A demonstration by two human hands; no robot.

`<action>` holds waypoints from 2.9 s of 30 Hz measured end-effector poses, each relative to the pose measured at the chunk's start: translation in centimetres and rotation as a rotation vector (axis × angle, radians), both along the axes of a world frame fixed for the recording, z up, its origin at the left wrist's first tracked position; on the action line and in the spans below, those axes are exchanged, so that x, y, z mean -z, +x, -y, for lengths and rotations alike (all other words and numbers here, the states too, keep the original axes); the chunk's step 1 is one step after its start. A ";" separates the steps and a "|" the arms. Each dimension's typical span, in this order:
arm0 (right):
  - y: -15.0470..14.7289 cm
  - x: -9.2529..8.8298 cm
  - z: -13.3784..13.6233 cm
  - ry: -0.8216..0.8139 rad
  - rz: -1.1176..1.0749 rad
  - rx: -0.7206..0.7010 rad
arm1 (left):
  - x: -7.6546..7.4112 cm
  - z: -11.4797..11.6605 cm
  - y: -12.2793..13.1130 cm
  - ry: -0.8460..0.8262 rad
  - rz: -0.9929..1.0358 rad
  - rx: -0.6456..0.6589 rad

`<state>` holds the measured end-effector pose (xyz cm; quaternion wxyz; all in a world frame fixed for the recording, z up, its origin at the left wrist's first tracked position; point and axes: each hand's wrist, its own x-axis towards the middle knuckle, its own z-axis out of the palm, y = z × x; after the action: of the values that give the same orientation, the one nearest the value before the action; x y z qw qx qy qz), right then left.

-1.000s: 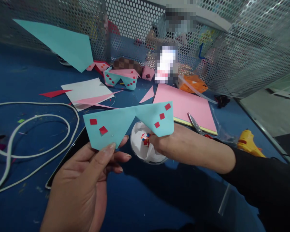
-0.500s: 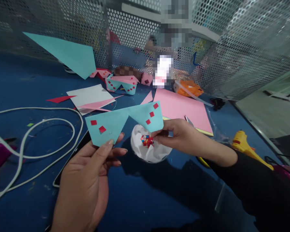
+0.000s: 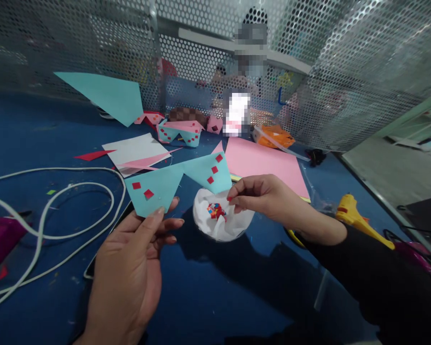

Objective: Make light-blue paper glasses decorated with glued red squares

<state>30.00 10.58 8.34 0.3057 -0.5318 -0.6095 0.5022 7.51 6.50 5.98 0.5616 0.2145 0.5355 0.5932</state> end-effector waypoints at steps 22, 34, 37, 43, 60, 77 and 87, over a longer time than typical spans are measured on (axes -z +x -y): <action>-1.0 -3.7 8.5 0.469 0.323 -0.016 | 0.5 0.3 0.9 0.083 -0.075 0.217; -0.8 -1.7 7.6 0.638 0.311 0.160 | -0.1 2.1 3.1 0.224 -0.263 0.596; -0.2 -1.5 7.4 0.592 0.329 0.144 | 0.0 2.0 3.5 0.226 -0.286 0.638; 0.8 -1.0 7.4 0.585 0.358 0.211 | 0.1 2.2 3.7 0.270 -0.305 0.504; -0.8 0.6 8.2 0.708 0.358 0.169 | 0.7 2.1 3.4 0.233 -0.357 0.613; -3.3 2.4 8.7 0.963 0.485 0.249 | 1.0 2.0 3.0 0.320 -0.257 0.590; -3.9 2.9 8.9 1.030 0.505 0.301 | 0.9 2.1 2.9 0.336 -0.228 0.591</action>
<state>26.15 1.70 5.48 0.4379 -0.4985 -0.7465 -0.0494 10.42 4.43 5.09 0.6023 0.5144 0.4046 0.4572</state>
